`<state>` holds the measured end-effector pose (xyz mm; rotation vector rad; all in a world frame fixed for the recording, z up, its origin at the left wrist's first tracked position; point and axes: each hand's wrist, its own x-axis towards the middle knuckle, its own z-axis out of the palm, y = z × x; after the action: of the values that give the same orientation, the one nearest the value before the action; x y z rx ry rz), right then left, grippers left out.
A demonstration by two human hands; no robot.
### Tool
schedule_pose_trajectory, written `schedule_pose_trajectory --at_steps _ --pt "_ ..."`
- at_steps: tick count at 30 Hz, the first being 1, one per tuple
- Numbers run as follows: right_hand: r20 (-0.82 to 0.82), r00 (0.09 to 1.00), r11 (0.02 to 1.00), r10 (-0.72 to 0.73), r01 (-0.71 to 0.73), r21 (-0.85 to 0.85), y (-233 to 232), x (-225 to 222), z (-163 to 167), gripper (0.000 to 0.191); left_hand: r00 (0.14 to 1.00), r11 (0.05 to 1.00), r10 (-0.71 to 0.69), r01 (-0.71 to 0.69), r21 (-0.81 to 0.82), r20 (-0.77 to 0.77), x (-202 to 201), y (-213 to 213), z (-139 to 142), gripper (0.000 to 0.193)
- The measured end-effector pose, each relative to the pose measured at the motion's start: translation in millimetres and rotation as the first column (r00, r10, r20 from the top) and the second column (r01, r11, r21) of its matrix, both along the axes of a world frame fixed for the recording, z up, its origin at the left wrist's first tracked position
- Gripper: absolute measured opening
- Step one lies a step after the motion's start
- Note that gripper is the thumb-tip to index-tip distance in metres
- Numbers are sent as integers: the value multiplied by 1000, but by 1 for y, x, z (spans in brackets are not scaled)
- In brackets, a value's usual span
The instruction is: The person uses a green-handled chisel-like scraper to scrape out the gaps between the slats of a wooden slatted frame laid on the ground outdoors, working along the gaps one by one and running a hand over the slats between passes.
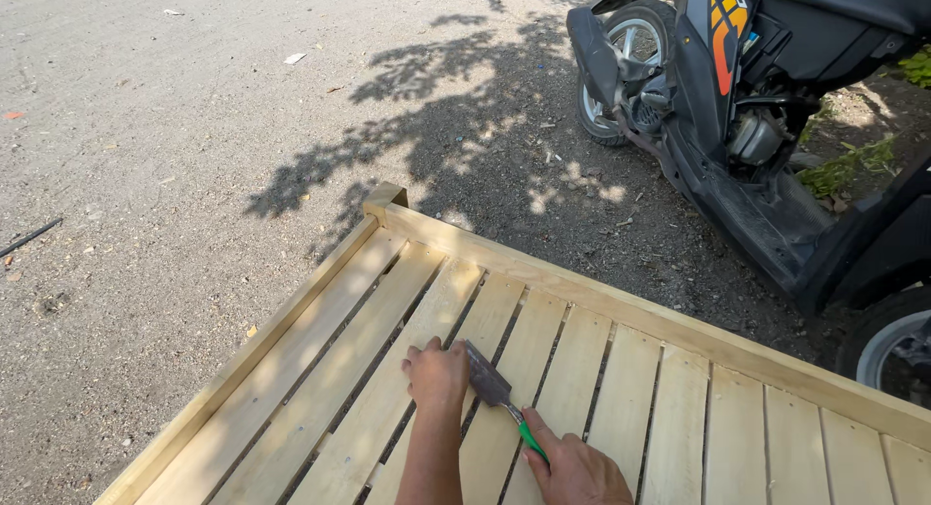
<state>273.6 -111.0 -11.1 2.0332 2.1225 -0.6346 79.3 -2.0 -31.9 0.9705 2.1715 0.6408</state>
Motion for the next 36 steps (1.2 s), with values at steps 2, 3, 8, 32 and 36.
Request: schedule_pose_trajectory --at_steps 2,3,8,32,36 --pt "-2 1000 1000 -9 9 24 -8 17 -14 63 997 999 -46 47 12 -65 4 -8 -3 56" --pt "0 1000 1000 -20 20 23 -12 26 -20 63 992 997 -74 76 23 -98 5 -13 -4 58" --pt "-29 998 998 -56 57 23 -32 54 -33 64 938 962 -265 241 -127 -225 14 -30 1 62" --pt "-69 991 993 -113 114 5 -110 152 -4 63 766 784 -611 550 -288 -199 151 -147 15 79" --pt "-29 974 975 -223 223 -11 -104 157 7 61 777 795 -599 548 -261 -192 152 -149 11 77"
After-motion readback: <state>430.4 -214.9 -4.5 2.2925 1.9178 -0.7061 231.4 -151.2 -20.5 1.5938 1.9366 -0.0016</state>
